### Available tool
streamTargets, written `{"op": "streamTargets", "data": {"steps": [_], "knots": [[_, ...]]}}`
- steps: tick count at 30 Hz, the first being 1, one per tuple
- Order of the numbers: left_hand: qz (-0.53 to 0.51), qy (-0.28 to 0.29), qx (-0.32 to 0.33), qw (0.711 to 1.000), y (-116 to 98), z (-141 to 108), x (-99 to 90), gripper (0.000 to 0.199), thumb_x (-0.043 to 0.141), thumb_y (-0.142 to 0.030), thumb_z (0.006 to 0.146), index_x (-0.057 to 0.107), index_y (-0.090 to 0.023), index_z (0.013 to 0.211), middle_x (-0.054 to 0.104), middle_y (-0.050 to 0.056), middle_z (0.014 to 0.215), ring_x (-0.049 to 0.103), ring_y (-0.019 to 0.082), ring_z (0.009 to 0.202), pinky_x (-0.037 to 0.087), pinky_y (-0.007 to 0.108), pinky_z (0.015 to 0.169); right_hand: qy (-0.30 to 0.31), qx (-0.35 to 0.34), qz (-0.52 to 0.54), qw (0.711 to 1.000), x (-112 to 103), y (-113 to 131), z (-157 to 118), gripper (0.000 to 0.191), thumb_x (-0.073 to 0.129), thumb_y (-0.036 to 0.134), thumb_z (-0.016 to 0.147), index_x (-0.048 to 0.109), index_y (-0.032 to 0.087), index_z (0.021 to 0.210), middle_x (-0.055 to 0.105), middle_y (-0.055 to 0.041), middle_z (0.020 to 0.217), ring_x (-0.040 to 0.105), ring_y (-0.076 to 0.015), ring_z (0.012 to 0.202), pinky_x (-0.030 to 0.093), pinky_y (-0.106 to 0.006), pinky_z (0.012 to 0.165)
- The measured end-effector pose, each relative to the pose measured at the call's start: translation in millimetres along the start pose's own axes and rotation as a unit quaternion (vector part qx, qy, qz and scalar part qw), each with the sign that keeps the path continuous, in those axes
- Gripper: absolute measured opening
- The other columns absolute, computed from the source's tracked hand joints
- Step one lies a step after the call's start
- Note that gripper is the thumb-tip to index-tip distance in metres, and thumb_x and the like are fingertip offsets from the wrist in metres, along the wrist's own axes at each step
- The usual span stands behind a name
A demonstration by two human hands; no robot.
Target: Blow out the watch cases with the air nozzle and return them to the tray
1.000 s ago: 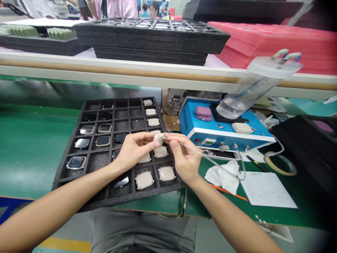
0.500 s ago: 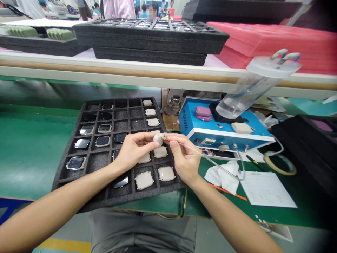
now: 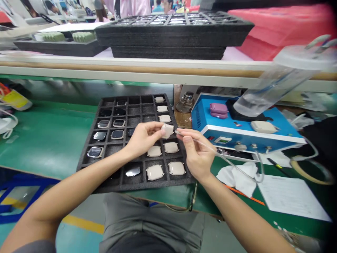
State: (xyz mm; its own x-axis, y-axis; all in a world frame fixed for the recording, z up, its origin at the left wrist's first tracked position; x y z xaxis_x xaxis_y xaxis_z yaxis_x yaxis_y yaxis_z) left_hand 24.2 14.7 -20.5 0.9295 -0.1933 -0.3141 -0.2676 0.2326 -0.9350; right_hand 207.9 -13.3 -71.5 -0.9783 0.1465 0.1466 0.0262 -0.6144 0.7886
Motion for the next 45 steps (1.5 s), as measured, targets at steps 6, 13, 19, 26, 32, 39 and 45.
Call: {"op": "streamTargets", "data": {"steps": [6,13,19,26,32,39,45], "knots": [[0.315,0.0,0.007,0.949,11,20,-33.4,0.029,0.055,-0.018,0.093,0.071,-0.015,0.117,0.079,0.008,0.107,0.072,0.023,0.095,0.053,0.035,0.087,-0.007,0.022,-0.008,1.0,-1,-2,-1,0.014,0.068,0.035,0.095,0.077,0.024,0.095,0.077,-0.0063,0.101,0.074,-0.0227,0.1,0.066,-0.045,0.09],[0.418,0.072,0.014,0.905,-2,18,-37.9,0.038,0.059,-0.017,0.09,0.073,-0.018,0.125,0.077,0.009,0.123,0.072,0.024,0.111,0.052,0.034,0.099,-0.009,0.026,-0.024,0.999,-2,-2,-4,0.018,0.068,0.038,0.095,0.077,0.022,0.096,0.077,-0.0063,0.099,0.074,-0.0219,0.097,0.066,-0.044,0.088],[0.507,0.144,0.021,0.849,-43,-27,-55.8,0.02,0.068,-0.02,0.083,0.08,-0.023,0.099,0.08,0.005,0.101,0.074,0.025,0.096,0.054,0.034,0.09,-0.014,0.032,-0.017,0.999,-2,-2,-5,0.017,0.069,0.037,0.094,0.078,0.023,0.095,0.078,-0.0061,0.098,0.074,-0.022,0.095,0.066,-0.045,0.087],[0.592,0.162,0.002,0.79,-28,-74,-47.0,0.026,0.05,-0.008,0.09,0.074,-0.014,0.098,0.076,0.015,0.098,0.074,0.031,0.095,0.057,0.04,0.082,-0.003,0.052,-0.012,0.999,0,0,-4,0.018,0.07,0.039,0.094,0.078,0.022,0.096,0.077,-0.0059,0.097,0.074,-0.0215,0.094,0.066,-0.043,0.086],[0.345,0.018,0.025,0.938,-34,-44,-43.9,0.023,0.058,-0.019,0.093,0.075,-0.019,0.108,0.08,0.01,0.106,0.075,0.028,0.098,0.057,0.038,0.089,0.0,0.035,-0.009,0.999,0,2,-4,0.016,0.069,0.037,0.095,0.078,0.023,0.097,0.077,-0.0058,0.097,0.074,-0.0217,0.094,0.066,-0.044,0.087],[-0.103,0.001,-0.075,0.992,-9,-18,8.3,0.04,0.075,-0.027,0.084,0.072,-0.01,0.12,0.08,0.014,0.11,0.076,0.024,0.096,0.062,0.034,0.081,0.005,0.029,-0.003,1.0,0,0,-2,0.015,0.066,0.036,0.096,0.077,0.025,0.098,0.078,-0.007,0.102,0.075,-0.0242,0.101,0.065,-0.047,0.093],[-0.158,0.004,-0.08,0.984,4,-21,15.2,0.045,0.083,-0.037,0.079,0.076,-0.014,0.116,0.079,0.014,0.116,0.075,0.028,0.107,0.061,0.038,0.09,0.022,0.029,0.001,0.999,-2,0,-1,0.014,0.066,0.033,0.097,0.077,0.025,0.1,0.078,-0.0073,0.106,0.075,-0.0254,0.104,0.064,-0.048,0.094]]}}
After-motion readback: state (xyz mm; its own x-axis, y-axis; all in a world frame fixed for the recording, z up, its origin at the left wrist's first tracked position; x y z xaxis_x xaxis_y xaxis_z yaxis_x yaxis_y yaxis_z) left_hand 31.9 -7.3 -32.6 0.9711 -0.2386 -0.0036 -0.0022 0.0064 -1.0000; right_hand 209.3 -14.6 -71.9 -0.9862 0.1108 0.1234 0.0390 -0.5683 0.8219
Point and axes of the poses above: each hand's wrist, its own z-axis towards the middle knuckle, its own x-axis out of the palm, y = z × x, the point moved 1 cm from there along z, towards the middle knuckle
